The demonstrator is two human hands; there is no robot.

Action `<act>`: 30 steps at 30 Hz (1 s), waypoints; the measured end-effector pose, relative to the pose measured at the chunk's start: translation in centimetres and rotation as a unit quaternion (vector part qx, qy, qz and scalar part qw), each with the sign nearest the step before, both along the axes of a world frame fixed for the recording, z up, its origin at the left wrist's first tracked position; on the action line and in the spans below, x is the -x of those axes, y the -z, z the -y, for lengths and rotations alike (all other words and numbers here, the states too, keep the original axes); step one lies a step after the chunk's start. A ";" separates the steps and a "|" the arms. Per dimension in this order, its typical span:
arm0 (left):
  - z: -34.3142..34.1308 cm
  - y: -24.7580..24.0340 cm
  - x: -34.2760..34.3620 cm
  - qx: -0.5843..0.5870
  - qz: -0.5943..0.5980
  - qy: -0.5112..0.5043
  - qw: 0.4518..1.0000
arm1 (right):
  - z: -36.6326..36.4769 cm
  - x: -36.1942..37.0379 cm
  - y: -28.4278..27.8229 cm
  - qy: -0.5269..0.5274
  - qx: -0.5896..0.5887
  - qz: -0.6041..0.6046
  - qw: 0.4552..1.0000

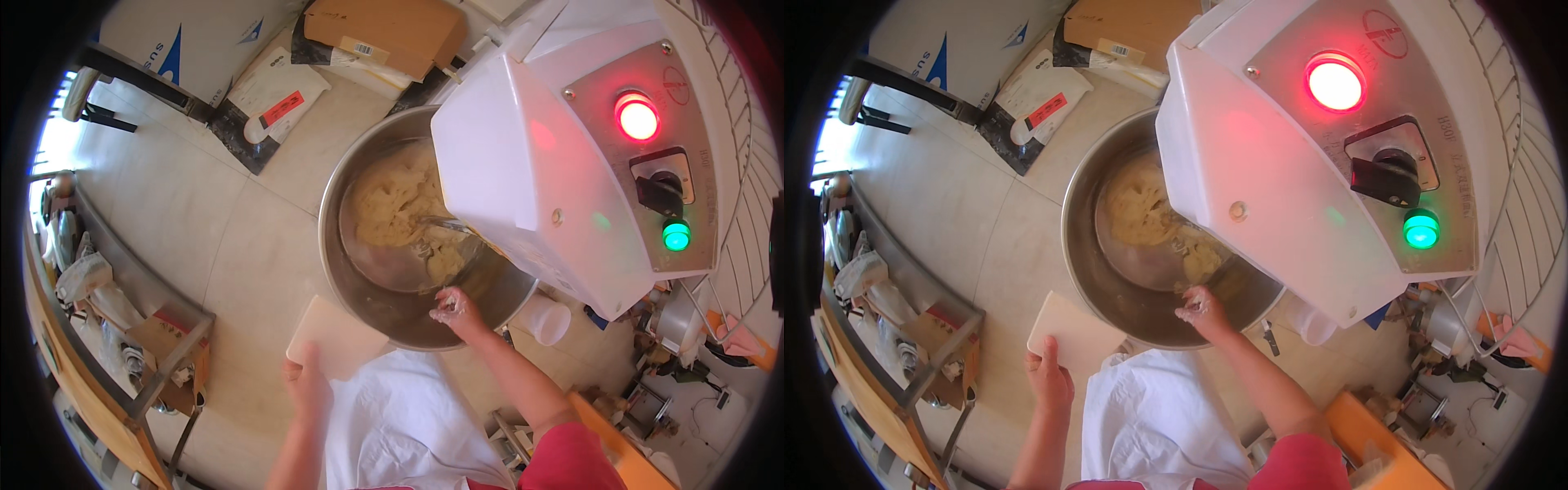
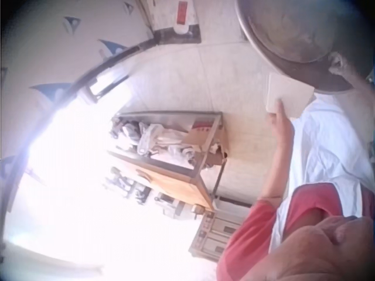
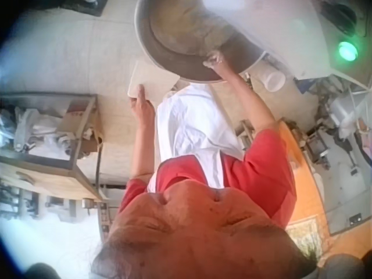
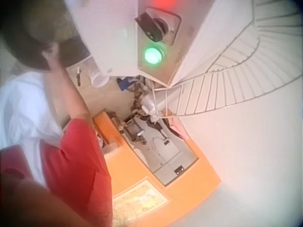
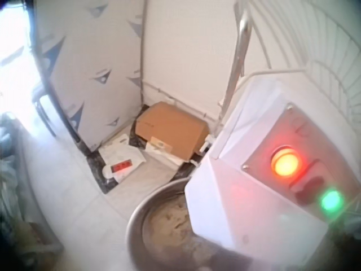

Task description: The person mixes dough in a large industrial mixer by hand and with a scraper, pulling dough from the sides of the bowl and checking its consistency.

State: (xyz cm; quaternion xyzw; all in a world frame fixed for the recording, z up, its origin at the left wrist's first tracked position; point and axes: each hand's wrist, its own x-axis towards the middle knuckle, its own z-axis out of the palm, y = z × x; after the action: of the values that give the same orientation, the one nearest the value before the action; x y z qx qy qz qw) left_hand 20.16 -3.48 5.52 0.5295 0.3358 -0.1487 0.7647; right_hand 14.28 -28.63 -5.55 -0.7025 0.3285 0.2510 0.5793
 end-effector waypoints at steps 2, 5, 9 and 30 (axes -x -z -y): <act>-1.1 0.7 1.6 -0.001 -0.018 0.020 1.000 | 0.7 0.1 2.2 0.123 -0.030 -0.029 0.992; -2.1 0.6 3.3 -0.019 -0.061 0.030 0.998 | 1.7 -2.2 4.2 0.179 0.033 -0.103 0.978; -2.2 0.2 4.8 -0.057 -0.092 0.025 0.994 | 2.8 -5.3 5.6 0.004 0.325 0.030 0.945; -2.7 1.3 6.5 -0.041 -0.083 0.083 0.992 | 1.6 -9.9 -2.1 -0.336 0.264 -0.143 0.893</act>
State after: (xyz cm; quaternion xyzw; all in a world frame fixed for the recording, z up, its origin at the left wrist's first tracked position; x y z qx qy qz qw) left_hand 13.69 -0.77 4.19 0.5726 0.3583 -0.2412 0.6969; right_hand 24.18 -30.24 -3.45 -0.8546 0.2067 0.4323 0.2002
